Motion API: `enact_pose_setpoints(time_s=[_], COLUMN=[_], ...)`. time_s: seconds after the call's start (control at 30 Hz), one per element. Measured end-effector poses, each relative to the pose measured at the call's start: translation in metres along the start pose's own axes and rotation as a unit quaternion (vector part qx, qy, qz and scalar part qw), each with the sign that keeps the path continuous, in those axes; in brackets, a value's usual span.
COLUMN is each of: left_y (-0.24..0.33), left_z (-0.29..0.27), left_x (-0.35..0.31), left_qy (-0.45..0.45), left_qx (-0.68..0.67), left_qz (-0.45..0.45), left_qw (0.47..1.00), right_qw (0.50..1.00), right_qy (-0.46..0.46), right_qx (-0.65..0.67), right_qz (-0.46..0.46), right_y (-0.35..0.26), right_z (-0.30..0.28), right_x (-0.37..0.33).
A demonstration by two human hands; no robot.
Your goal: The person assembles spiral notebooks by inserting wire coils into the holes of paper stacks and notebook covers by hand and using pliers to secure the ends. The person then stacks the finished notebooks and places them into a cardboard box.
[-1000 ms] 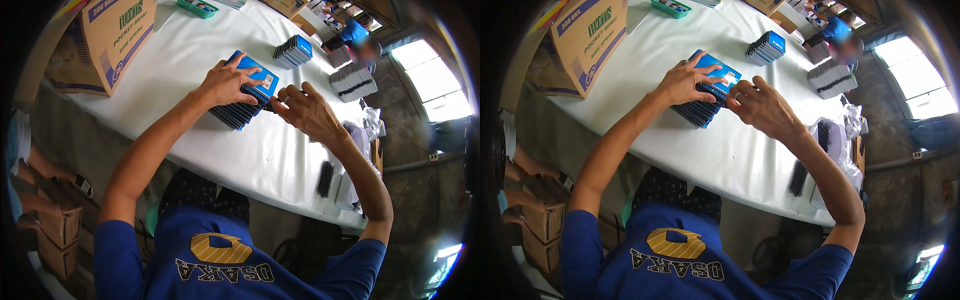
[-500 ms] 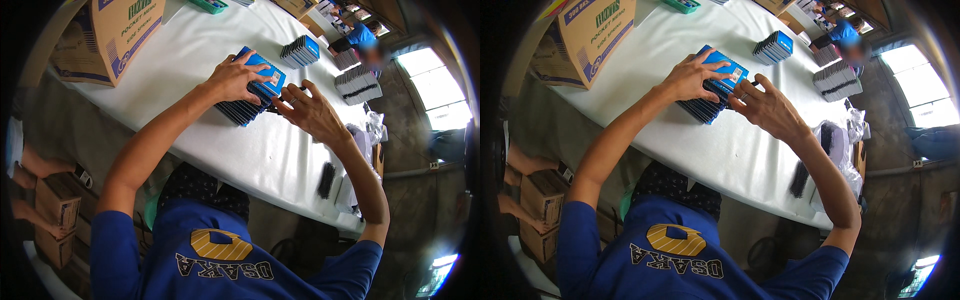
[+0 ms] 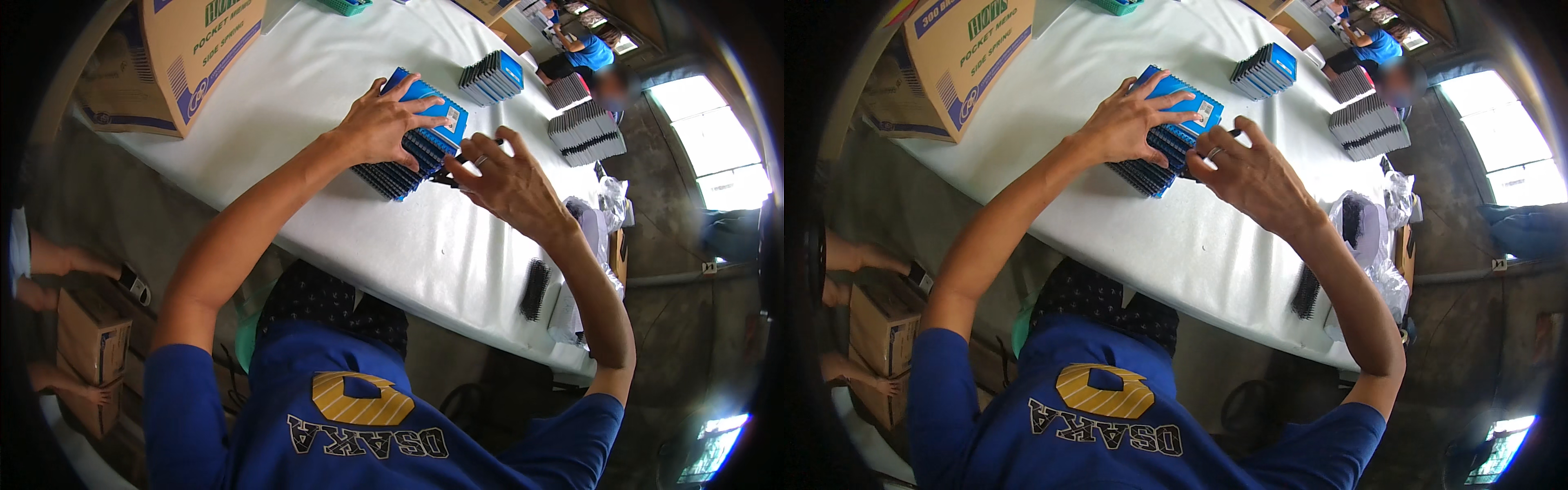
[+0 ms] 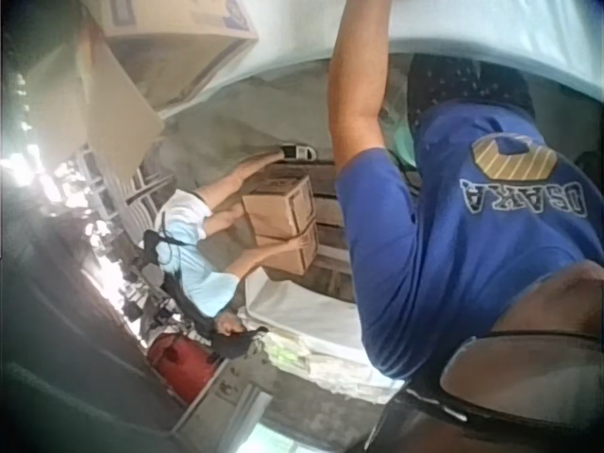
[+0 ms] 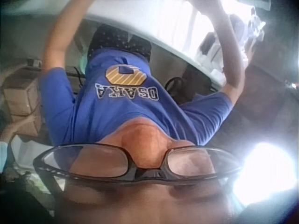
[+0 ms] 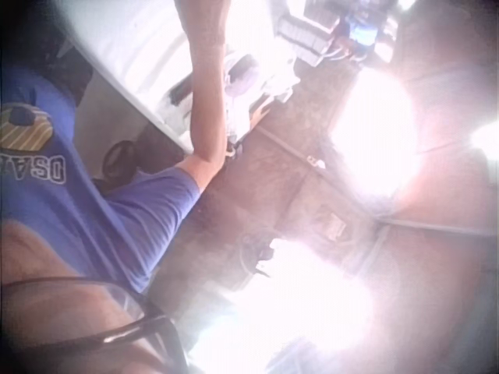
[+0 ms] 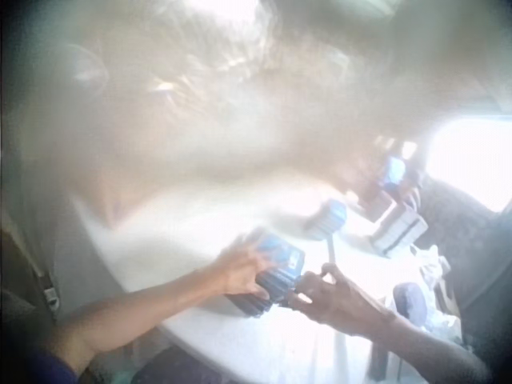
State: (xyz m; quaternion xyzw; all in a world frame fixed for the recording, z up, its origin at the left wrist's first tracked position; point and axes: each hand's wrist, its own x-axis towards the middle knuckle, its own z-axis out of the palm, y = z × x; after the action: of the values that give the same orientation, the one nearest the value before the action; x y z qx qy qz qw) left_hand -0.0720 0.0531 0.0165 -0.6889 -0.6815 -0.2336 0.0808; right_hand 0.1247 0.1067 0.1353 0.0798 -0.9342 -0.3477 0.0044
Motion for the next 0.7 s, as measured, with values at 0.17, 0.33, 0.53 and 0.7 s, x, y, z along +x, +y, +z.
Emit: enact_pose_setpoints(time_s=[0.17,0.33,0.53,0.7], left_y=[0.0,-0.004,0.0,0.0], left_z=[0.001,0.003,0.001,0.002], left_x=[0.002,0.001,-0.002,-0.003], left_qy=[0.009,0.023,0.037,0.042], left_qx=[-0.012,-0.019,0.029,0.034], left_qz=[0.008,0.016,0.029,0.039], left_qw=[1.0,0.999,0.998,0.998], right_qw=[0.991,0.985,0.997,0.998], right_qy=[-0.029,-0.143,-0.043,-0.026], right_qx=[-0.108,-0.002,0.025,-0.051], right_qz=[-0.075,0.094,0.065,-0.039], right_y=[0.001,-0.037,-0.012,-0.005], right_z=[0.01,0.013,0.002,0.019], right_x=[-0.003,0.004,-0.002,-0.005])
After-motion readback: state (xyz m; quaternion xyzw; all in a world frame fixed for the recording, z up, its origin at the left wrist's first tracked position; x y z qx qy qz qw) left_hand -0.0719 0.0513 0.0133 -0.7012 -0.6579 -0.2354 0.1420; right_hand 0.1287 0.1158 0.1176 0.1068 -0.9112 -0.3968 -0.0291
